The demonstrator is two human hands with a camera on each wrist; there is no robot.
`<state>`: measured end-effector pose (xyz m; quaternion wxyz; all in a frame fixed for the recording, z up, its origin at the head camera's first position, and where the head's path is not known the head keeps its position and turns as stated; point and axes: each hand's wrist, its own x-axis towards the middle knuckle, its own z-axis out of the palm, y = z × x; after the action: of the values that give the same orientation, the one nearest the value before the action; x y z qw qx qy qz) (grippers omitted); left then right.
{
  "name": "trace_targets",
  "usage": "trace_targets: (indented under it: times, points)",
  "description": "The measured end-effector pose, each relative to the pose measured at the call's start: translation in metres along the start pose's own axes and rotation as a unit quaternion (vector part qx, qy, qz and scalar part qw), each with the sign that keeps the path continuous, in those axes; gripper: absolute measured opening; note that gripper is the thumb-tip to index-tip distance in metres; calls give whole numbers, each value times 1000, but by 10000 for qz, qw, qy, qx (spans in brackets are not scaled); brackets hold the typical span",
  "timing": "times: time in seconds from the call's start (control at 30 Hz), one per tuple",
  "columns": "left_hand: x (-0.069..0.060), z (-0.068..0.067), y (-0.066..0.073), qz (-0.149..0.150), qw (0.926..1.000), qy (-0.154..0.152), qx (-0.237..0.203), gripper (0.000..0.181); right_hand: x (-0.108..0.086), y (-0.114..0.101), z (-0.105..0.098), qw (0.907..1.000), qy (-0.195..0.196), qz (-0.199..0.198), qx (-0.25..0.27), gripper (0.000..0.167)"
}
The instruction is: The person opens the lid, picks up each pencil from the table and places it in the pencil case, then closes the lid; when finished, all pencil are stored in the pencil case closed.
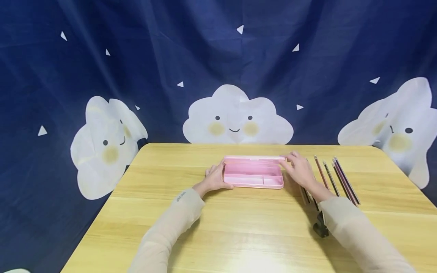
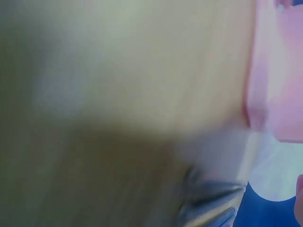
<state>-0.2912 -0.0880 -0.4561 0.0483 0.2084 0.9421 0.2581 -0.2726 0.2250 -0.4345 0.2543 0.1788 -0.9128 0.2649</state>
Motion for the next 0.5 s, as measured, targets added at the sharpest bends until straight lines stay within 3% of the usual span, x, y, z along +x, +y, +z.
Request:
trace_targets:
  times: [0.13,0.23,0.37,0.43,0.5]
  points:
    - [3,0,0,35,9999,-23,150,109,12,0,7,9902,602,887,890,24]
    - [5,1,0,59,9998,-31,165,106,16,2,13,9853,762,923,1219,27]
    - [6,1,0,109,9998,-81,122,114,13,10,15,9957,-213,643,631,52]
    - [6,1,-1,123,9998,-114,125,114,12,14,13,9942,-903,542,220,64]
    - [6,0,-1,145,9998,-109,117,111,12,17,11,9863,-1517,652,-62,71]
